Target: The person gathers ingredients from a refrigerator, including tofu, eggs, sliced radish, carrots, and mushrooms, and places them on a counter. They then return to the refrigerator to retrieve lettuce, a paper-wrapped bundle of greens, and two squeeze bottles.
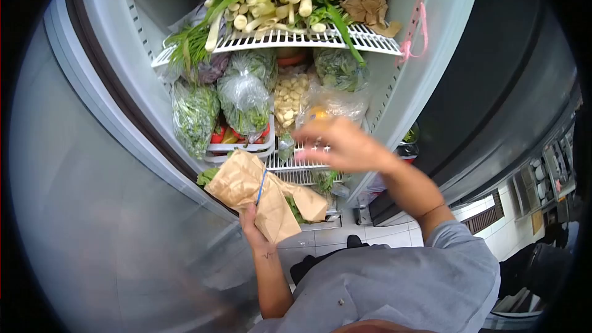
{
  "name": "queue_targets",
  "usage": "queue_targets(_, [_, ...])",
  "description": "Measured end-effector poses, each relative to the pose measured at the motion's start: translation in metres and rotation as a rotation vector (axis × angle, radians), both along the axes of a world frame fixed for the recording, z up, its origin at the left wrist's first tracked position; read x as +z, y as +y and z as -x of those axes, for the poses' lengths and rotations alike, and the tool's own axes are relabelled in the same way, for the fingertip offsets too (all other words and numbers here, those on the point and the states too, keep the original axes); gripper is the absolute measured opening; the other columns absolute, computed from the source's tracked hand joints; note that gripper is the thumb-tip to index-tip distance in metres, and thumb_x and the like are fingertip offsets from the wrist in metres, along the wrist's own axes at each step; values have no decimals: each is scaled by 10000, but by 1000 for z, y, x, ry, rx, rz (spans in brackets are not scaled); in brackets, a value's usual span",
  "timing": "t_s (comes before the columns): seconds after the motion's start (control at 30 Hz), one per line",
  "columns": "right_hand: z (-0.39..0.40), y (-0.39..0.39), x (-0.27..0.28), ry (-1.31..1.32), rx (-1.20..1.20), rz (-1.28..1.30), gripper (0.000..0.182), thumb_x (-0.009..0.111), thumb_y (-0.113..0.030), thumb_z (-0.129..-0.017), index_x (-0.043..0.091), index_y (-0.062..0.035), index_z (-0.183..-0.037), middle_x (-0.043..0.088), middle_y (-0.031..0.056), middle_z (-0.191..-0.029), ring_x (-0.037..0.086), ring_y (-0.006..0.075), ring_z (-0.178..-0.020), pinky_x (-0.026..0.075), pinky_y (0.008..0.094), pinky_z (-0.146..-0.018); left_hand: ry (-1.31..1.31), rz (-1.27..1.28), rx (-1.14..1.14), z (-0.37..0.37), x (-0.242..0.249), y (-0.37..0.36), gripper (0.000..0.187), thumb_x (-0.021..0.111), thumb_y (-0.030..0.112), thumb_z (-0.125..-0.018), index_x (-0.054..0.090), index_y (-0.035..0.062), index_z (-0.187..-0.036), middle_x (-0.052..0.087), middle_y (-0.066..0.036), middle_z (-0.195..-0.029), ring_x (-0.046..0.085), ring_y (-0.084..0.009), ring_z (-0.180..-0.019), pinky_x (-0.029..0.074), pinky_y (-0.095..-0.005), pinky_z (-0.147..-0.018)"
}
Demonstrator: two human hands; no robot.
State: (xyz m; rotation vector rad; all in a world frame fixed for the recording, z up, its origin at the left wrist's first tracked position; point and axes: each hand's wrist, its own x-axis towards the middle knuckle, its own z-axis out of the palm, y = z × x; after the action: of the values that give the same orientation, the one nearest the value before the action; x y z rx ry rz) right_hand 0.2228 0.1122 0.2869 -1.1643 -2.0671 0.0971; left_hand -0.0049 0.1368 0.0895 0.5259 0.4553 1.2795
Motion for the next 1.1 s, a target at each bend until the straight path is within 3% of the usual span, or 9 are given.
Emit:
queue_targets(0.1, [-27, 1, 73, 12, -264, -402, 146, 637, -140, -838, 658, -1, -876, 666, 176, -800, 660, 316, -684, 517, 388, -618, 83, -1, 32, 2, 5, -5, 446, 503, 323, -949, 508, -6, -1250, 621, -144, -1179, 623, -268, -1051, 509, -409, -906])
queue_targets(0.17, [-49, 17, 108, 28, -538, -656, 109, 582, -65, -807, 659, 9, -832, 654, 198, -755, 649, 361, -707, 513, 407, -636, 72, -23, 27, 0, 6, -6, 422, 517, 296, -946, 512, -10, -1236, 623, -146, -1166, 629, -266, -1036, 510, -401, -904])
queue_targets(0.4, [-105, 42, 156, -200, -1049, -387, 224, 567, -90, -786, 692, -34, -964, 668, 217, -995, 644, 398, -919, 519, 479, -781, 67, 12, -10, -5, 6, -5, 434, 493, 295, -959, 499, -15, -1263, 609, -149, -1203, 612, -268, -1076, 489, -399, -936])
queue_targets(0.5, [-102, 41, 158, -197, -970, -378, 400, 512, 8, -765, 633, 33, -1146, 647, 266, -1058, 618, 388, -1038, 481, 408, -931, 73, -20, -43, -4, 0, -3, 449, 486, 312, -964, 493, -12, -1275, 603, -148, -1216, 605, -271, -1091, 483, -401, -948])
queue_targets(0.53, [-108, 47, 156, -208, -992, -397, 367, 573, -69, -788, 667, -87, -1142, 656, 197, -1097, 632, 364, -1025, 514, 470, -848, 61, -15, -36, -4, -4, -2, 454, 482, 323, -966, 493, -9, -1277, 602, -146, -1220, 603, -272, -1095, 481, -402, -951])
queue_targets(0.67, [-112, 40, 153, -248, -980, -382, 397, 571, -49, -788, 655, -89, -1174, 659, 187, -1100, 627, 362, -1039, 511, 458, -864, 64, 2, -73, -4, -11, 1, 462, 475, 338, -972, 486, 1, -1288, 601, -141, -1225, 602, -275, -1097, 477, -406, -955])
queue_targets(0.8, [-110, 31, 150, -199, -901, -464, 180, 556, -2, -751, 662, 52, -886, 656, 269, -906, 646, 410, -878, 524, 472, -769, 56, 23, -57, -5, -6, 0, 443, 506, 276, -957, 470, -19, -1286, 597, -151, -1211, 612, -275, -1079, 499, -412, -931])
queue_targets(0.97, [-104, 32, 139, -210, -903, -482, 150, 555, 21, -714, 645, 77, -820, 647, 283, -847, 642, 433, -838, 520, 472, -762, 27, 45, -53, -3, -6, 0, 418, 535, 205, -944, 465, -48, -1269, 596, -164, -1194, 625, -273, -1053, 523, -407, -901])
queue_targets(1.1, [-99, 35, 130, -160, -878, -436, 156, 552, 22, -718, 624, 104, -830, 626, 324, -855, 628, 465, -830, 510, 499, -754, 94, 0, -87, 0, -14, 1, 472, 483, 333, -970, 467, 8, -1312, 585, -144, -1257, 591, -281, -1122, 471, -422, -970])
